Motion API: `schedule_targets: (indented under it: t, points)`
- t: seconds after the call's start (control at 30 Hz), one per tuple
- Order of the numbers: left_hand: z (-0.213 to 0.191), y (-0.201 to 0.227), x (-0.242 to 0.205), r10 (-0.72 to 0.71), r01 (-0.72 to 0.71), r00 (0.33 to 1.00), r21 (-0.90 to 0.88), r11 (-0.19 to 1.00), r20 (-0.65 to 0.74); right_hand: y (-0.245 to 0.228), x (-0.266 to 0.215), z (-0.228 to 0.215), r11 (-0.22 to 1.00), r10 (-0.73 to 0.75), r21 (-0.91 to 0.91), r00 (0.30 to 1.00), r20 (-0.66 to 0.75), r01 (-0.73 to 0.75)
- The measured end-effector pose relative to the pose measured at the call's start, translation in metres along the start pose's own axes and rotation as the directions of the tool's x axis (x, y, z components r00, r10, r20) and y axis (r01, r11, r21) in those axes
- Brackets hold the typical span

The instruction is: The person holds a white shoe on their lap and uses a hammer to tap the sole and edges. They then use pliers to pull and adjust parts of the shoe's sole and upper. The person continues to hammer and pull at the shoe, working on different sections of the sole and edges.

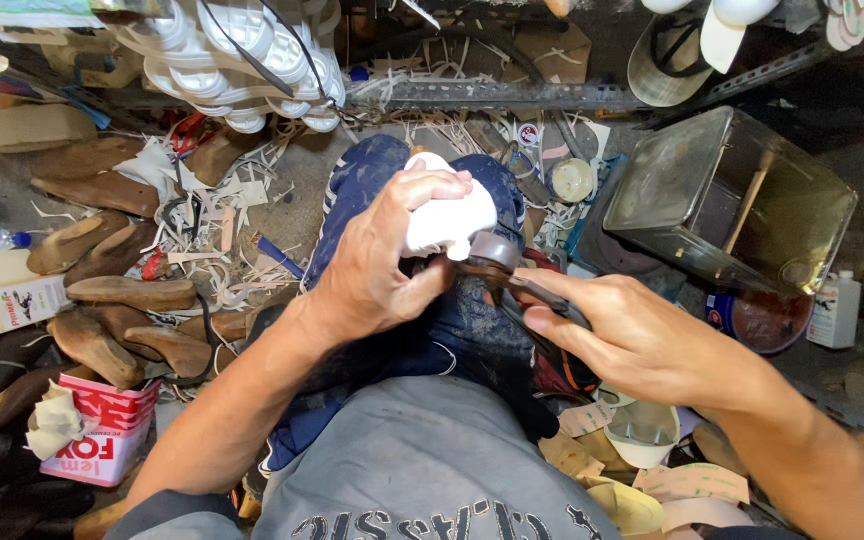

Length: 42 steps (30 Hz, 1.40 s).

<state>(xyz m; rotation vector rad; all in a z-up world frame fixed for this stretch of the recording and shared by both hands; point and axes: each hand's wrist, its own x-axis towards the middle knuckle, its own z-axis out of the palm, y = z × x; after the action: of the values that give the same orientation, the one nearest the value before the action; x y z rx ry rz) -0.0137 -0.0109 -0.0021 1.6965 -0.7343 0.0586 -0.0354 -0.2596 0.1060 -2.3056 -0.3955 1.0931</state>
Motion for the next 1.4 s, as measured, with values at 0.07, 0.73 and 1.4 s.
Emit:
schedule_targets:
  t: [0.07,0.73,1.4]
  points:
    - [0.003,0.006,0.001,-0.008,0.008,1.000,-0.005,1.000,0.006,-0.005,-0.008,-0.008,0.992,0.119,-0.046,0.991,0.053,-0.117]
    - [-0.005,-0.007,0.023,-0.021,0.000,0.981,-0.106,0.994,-0.194,0.024,0.057,0.056,0.916,-0.383,-0.172,0.667,-0.639,0.362]
    - [0.004,0.020,0.031,0.015,-0.022,0.996,-0.083,0.996,-0.090,0.003,-0.019,-0.043,0.615,-0.130,-0.789,0.985,-0.111,-0.008]
